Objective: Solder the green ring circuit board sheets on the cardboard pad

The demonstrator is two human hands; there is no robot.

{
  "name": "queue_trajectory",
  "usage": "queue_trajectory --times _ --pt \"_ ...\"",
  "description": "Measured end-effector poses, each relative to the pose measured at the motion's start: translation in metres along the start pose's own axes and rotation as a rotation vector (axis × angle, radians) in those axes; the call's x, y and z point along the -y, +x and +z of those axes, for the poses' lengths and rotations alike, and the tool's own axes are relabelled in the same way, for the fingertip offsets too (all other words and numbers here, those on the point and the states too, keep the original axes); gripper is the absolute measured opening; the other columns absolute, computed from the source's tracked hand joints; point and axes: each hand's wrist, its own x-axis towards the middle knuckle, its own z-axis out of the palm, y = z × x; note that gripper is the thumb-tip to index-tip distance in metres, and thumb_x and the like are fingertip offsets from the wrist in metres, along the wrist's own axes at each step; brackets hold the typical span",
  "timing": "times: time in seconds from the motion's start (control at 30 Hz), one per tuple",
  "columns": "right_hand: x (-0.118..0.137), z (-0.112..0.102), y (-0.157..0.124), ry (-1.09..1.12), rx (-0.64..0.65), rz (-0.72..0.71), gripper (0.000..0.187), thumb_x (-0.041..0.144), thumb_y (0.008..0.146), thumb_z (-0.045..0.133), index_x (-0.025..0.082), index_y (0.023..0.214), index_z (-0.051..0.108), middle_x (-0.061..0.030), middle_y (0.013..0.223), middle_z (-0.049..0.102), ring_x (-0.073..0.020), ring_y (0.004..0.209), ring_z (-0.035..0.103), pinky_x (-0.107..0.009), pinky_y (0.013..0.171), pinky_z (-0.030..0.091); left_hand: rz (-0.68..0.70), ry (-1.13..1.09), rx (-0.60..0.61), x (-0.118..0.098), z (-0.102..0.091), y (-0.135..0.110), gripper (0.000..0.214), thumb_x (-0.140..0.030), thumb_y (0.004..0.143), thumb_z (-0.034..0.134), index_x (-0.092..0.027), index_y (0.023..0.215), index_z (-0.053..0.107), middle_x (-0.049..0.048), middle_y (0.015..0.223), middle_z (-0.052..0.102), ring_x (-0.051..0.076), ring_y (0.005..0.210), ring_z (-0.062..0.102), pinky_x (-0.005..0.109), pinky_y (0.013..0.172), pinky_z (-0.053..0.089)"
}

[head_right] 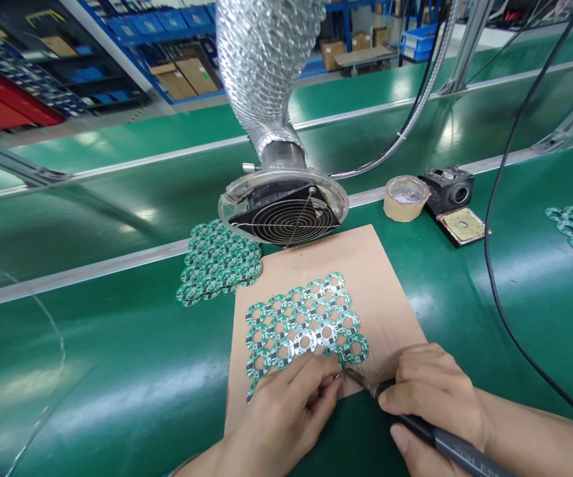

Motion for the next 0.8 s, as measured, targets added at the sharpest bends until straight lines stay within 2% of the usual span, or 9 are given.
queue_trajectory --times 0.17,0.27,0.33,0.47,0.57,0.67,0.73,0.8 --pt "-0.002 -0.008 0.003 -0.068 0.049 -0.076 0.018 0.015 0.085 0.045 0.016 0.097 0.058 -0.0033 0.058 0.056 -0.0164 0.051 0.057 -0.031 0.052 0.049 -0.084 -0.192 -0.016 0.001 -0.008 -0.010 0.006 -0.016 0.084 0.052 -0.020 0.087 0.052 -0.0013 0.070 0.060 0.009 0.056 0.057 0.018 0.047 0.044" --pt "-0.002 -0.001 0.004 -0.202 0.111 -0.171 0.022 0.012 0.083 0.047 0.017 0.098 0.062 -0.0017 0.061 0.052 -0.0140 0.052 0.054 -0.026 0.049 0.046 -0.126 -0.352 -0.015 0.000 -0.014 -0.018 0.009 -0.016 0.082 0.059 -0.020 0.082 0.051 -0.0019 0.067 0.059 0.008 0.055 0.057 0.017 0.049 0.046" --pt "-0.003 0.008 0.004 -0.268 0.134 -0.232 0.022 0.014 0.085 0.048 0.019 0.100 0.063 -0.0005 0.063 0.051 -0.0129 0.055 0.054 -0.024 0.051 0.046 -0.103 -0.431 -0.026 -0.002 -0.014 -0.023 0.013 -0.017 0.081 0.063 -0.019 0.079 0.051 -0.0020 0.066 0.060 0.008 0.055 0.057 0.017 0.052 0.047" --pt "-0.007 0.024 -0.003 -0.298 0.177 -0.217 0.015 0.020 0.089 0.050 0.021 0.080 0.062 0.0026 0.060 0.046 -0.0115 0.060 0.053 -0.021 0.055 0.044 -0.086 -0.557 -0.038 -0.007 -0.011 -0.026 0.016 -0.021 0.080 0.066 -0.019 0.075 0.050 -0.0007 0.065 0.062 0.009 0.057 0.059 0.019 0.054 0.049" --pt "-0.012 0.023 -0.008 -0.318 0.238 -0.165 0.013 0.020 0.089 0.050 0.022 0.085 0.062 0.0030 0.062 0.044 -0.0112 0.060 0.050 -0.021 0.055 0.041 -0.209 -0.595 0.064 -0.005 -0.014 -0.026 0.014 -0.026 0.081 0.065 -0.019 0.077 0.053 -0.0041 0.055 0.057 0.007 0.046 0.054 0.018 0.049 0.046" --pt "-0.014 0.019 -0.008 -0.363 0.184 -0.153 0.019 0.010 0.085 0.049 0.021 0.091 0.062 0.0027 0.063 0.045 -0.0099 0.055 0.045 -0.021 0.050 0.036 -0.358 -0.624 0.185 0.003 -0.019 -0.031 0.013 -0.030 0.085 0.060 -0.019 0.079 0.056 -0.0072 0.047 0.049 0.006 0.040 0.049 0.017 0.043 0.041" --pt "-0.012 0.019 -0.004 -0.358 0.142 -0.160 0.017 0.010 0.083 0.050 0.020 0.091 0.062 0.0012 0.066 0.048 -0.0102 0.056 0.048 -0.021 0.050 0.038 -0.454 -0.687 0.180 0.008 -0.019 -0.035 0.017 -0.034 0.087 0.056 -0.018 0.080 0.054 -0.0076 0.046 0.046 0.006 0.039 0.049 0.016 0.041 0.037" --pt "-0.008 0.023 -0.001 -0.324 0.135 -0.169 0.012 0.018 0.085 0.053 0.019 0.092 0.062 -0.0002 0.068 0.049 -0.0117 0.059 0.050 -0.022 0.052 0.041 -0.490 -0.755 0.131 0.009 -0.016 -0.039 0.020 -0.036 0.087 0.056 -0.018 0.079 0.052 -0.0072 0.047 0.046 0.006 0.040 0.050 0.016 0.041 0.037"
